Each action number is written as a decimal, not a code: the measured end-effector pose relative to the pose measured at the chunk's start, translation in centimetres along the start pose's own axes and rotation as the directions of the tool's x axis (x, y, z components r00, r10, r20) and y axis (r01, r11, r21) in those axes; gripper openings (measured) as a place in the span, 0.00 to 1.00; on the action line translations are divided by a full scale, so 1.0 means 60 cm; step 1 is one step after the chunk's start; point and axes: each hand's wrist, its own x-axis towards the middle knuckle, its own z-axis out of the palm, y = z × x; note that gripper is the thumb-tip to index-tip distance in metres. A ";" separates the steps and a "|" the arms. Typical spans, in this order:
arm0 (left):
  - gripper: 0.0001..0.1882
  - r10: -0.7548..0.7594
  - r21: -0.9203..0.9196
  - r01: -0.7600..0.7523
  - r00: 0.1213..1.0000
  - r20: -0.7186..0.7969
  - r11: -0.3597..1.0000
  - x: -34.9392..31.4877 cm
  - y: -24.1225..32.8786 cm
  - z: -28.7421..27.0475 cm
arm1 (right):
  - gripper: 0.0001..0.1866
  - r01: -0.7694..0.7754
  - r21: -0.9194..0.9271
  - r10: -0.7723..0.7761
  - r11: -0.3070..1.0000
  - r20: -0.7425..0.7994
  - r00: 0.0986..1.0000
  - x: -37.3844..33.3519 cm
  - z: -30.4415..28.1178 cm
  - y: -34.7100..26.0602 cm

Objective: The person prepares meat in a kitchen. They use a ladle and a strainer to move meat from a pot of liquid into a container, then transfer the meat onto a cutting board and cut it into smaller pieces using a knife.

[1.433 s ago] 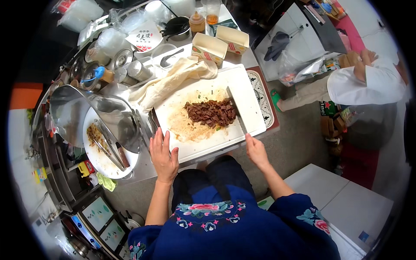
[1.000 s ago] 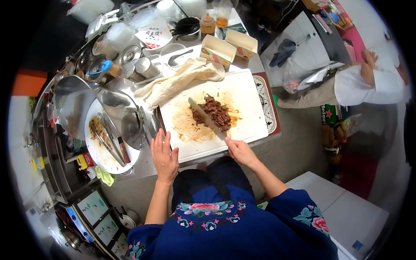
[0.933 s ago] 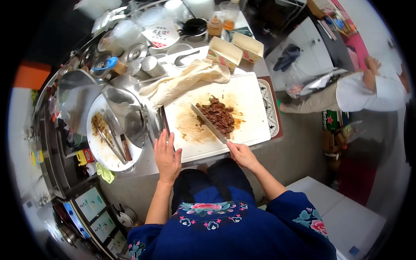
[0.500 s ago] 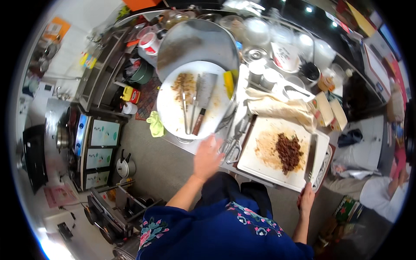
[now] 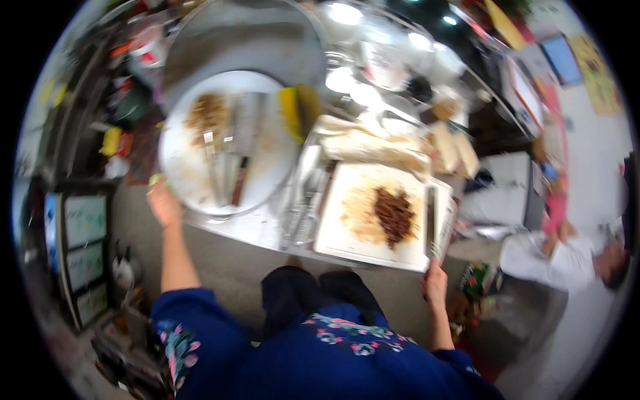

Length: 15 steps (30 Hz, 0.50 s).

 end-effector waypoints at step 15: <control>0.10 -0.106 0.108 0.096 0.990 0.093 0.990 0.046 -0.042 0.017 | 0.26 0.123 -0.606 -0.381 0.786 -0.318 0.868 0.038 0.025 0.067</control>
